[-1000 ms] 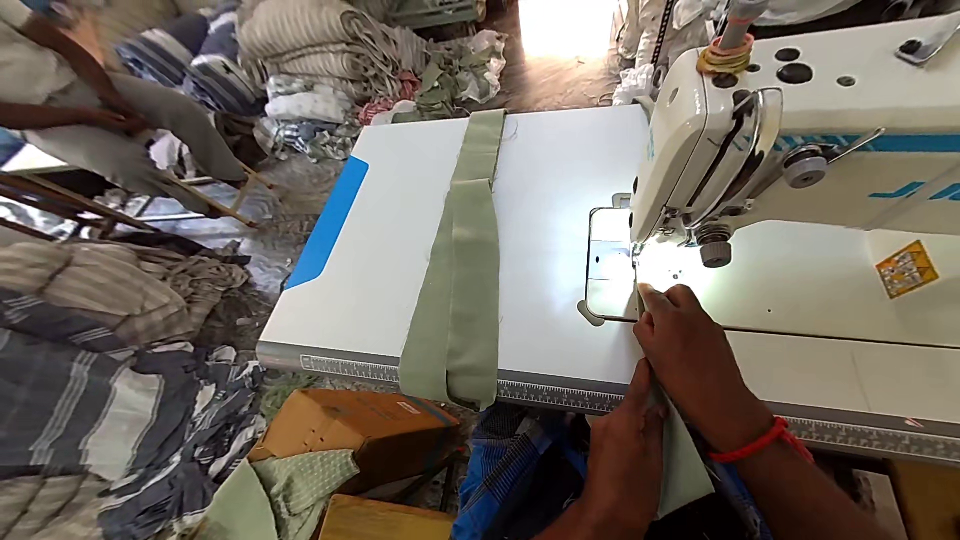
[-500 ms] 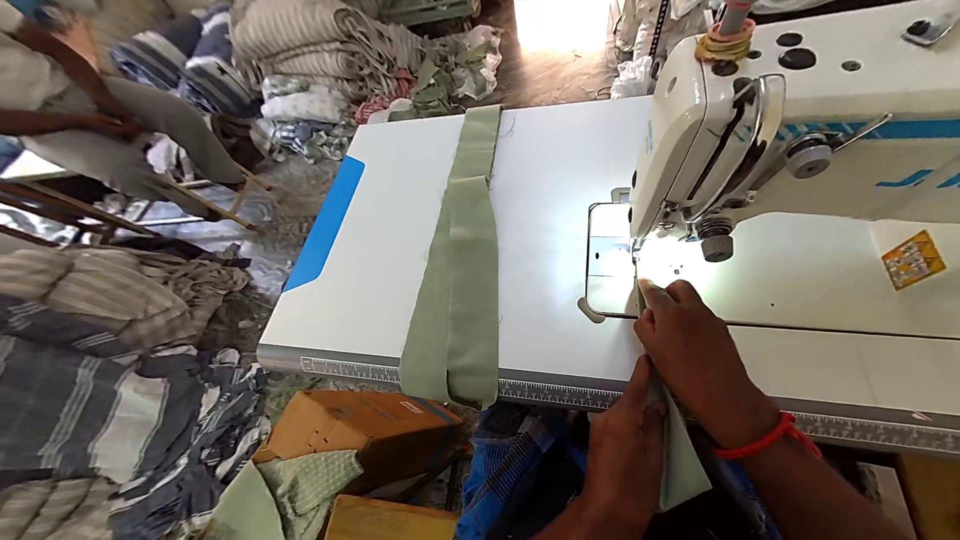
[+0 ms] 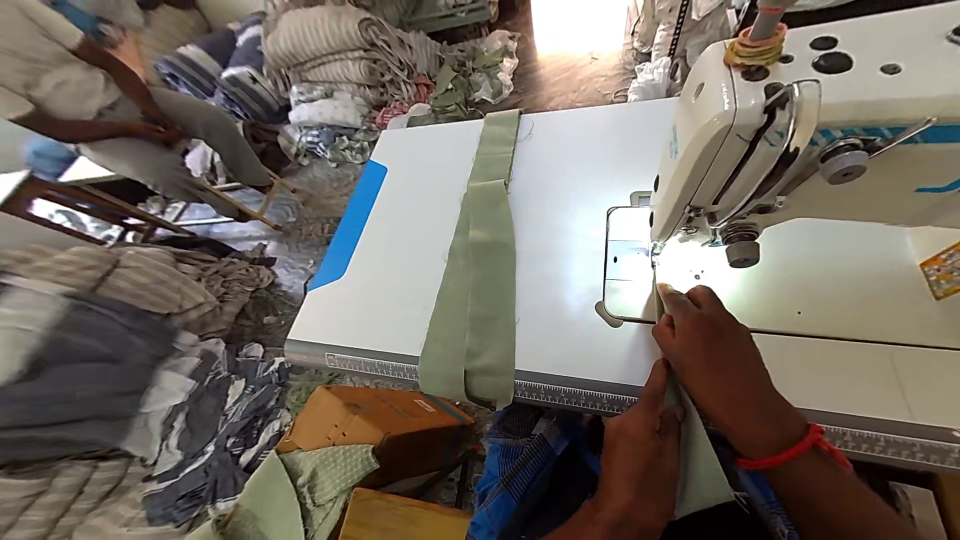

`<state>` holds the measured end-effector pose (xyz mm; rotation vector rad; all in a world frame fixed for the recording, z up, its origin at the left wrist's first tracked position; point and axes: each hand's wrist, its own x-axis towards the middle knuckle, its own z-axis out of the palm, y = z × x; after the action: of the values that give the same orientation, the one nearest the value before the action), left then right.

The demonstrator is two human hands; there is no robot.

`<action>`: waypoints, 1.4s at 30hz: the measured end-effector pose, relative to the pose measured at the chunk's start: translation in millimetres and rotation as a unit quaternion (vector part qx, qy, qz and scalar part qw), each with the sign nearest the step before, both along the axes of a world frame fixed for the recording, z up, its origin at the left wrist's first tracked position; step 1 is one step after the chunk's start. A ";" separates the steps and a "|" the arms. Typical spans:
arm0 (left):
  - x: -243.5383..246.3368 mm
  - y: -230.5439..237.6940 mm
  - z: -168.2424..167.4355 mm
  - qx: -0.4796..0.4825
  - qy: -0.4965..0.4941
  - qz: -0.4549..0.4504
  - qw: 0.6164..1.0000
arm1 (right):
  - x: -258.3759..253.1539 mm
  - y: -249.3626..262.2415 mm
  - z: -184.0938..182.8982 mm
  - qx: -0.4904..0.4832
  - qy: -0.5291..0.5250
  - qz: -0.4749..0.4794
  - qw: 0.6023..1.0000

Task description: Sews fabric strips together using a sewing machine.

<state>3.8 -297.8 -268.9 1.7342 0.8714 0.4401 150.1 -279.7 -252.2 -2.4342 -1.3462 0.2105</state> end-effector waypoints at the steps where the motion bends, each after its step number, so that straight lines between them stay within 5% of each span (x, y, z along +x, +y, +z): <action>1: 0.0 0.3 0.2 0.006 0.000 -0.001 1.000 | 0.1 0.2 -0.4 0.000 0.000 -0.001 1.000; 34: -0.2 -1.3 -3.0 0.033 0.008 0.003 0.999 | -1.6 -2.9 -0.4 0.011 -0.005 0.002 1.000; 42: -1.8 -2.5 -3.7 -0.040 -0.020 0.004 0.999 | -1.3 -2.0 0.7 -0.001 -0.002 -0.001 1.000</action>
<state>2.1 -300.3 -272.6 1.6433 0.8555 0.4372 148.8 -281.7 -251.5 -2.4391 -1.3456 0.2073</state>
